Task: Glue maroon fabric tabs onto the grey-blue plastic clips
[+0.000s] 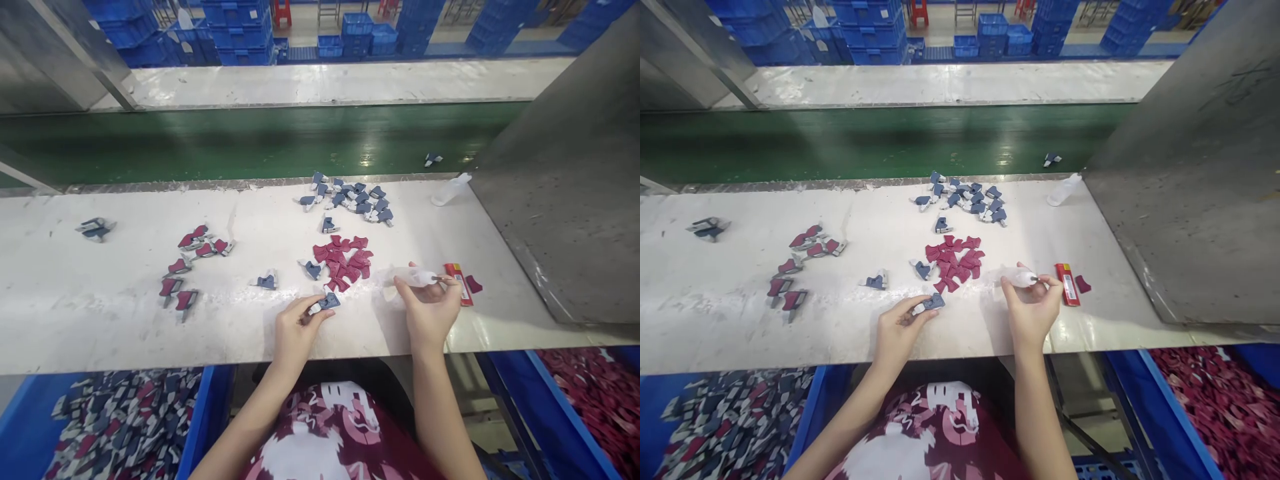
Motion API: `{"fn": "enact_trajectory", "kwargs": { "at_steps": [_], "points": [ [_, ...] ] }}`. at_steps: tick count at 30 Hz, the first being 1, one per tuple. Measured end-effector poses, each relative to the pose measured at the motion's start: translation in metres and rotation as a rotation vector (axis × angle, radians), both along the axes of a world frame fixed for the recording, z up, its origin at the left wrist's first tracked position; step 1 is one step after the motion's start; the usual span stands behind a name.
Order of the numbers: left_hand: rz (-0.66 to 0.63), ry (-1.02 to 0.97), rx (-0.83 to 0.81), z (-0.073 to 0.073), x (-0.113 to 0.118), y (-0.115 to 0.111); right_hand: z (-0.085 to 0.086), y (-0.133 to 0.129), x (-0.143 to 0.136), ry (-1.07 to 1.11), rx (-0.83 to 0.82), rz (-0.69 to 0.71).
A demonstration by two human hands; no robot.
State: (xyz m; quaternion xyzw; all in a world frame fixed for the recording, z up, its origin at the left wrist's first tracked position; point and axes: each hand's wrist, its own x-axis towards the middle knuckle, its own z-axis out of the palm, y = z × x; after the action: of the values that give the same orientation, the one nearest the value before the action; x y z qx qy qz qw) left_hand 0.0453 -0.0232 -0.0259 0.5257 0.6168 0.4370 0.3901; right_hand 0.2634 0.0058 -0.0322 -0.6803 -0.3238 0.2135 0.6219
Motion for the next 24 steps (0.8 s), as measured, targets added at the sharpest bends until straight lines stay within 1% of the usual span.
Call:
{"fn": "enact_trajectory", "kwargs": {
  "at_steps": [2,3,4,6,7,8,9,11,12,13,15,17,22,24],
  "points": [
    [0.027,-0.078,-0.029,-0.003,-0.002,0.0,-0.001,0.001,0.001,-0.108,-0.081,-0.021],
    [0.042,-0.122,-0.041,-0.004,-0.003,0.0,0.0,0.0,-0.001,-0.189,-0.077,-0.053],
    [0.058,-0.162,-0.049,-0.006,-0.004,0.001,0.0,-0.002,-0.004,-0.29,-0.034,-0.105],
    [0.089,-0.219,-0.053,-0.008,-0.004,0.002,0.003,-0.008,-0.012,-0.527,0.154,-0.216],
    [0.099,-0.235,-0.053,-0.009,-0.005,0.002,0.004,-0.011,-0.018,-0.64,0.241,-0.222],
    [0.106,-0.245,-0.05,-0.008,-0.005,0.003,0.005,-0.014,-0.024,-0.734,0.293,-0.169],
    [0.111,-0.251,-0.046,-0.008,-0.005,0.003,0.005,-0.016,-0.031,-0.797,0.302,-0.059],
    [0.117,-0.257,-0.042,-0.006,-0.005,0.003,0.005,-0.017,-0.044,-0.834,0.209,0.246],
    [0.12,-0.261,-0.042,-0.006,-0.005,0.003,0.003,-0.016,-0.049,-0.825,0.141,0.357],
    [0.12,-0.266,-0.041,-0.005,-0.005,0.003,0.002,-0.014,-0.054,-0.815,0.082,0.426],
    [0.117,-0.274,-0.029,-0.005,-0.005,0.002,-0.002,-0.009,-0.06,-0.798,0.007,0.46],
    [0.111,-0.279,-0.011,-0.005,-0.006,0.002,-0.005,-0.004,-0.062,-0.805,-0.02,0.455],
    [0.106,-0.276,0.002,-0.005,-0.005,0.0,-0.007,-0.003,-0.063,-0.854,-0.043,0.466],
    [0.112,-0.275,-0.008,-0.004,-0.005,-0.001,-0.006,-0.005,-0.066,-0.849,-0.012,0.472]
  ]
}}
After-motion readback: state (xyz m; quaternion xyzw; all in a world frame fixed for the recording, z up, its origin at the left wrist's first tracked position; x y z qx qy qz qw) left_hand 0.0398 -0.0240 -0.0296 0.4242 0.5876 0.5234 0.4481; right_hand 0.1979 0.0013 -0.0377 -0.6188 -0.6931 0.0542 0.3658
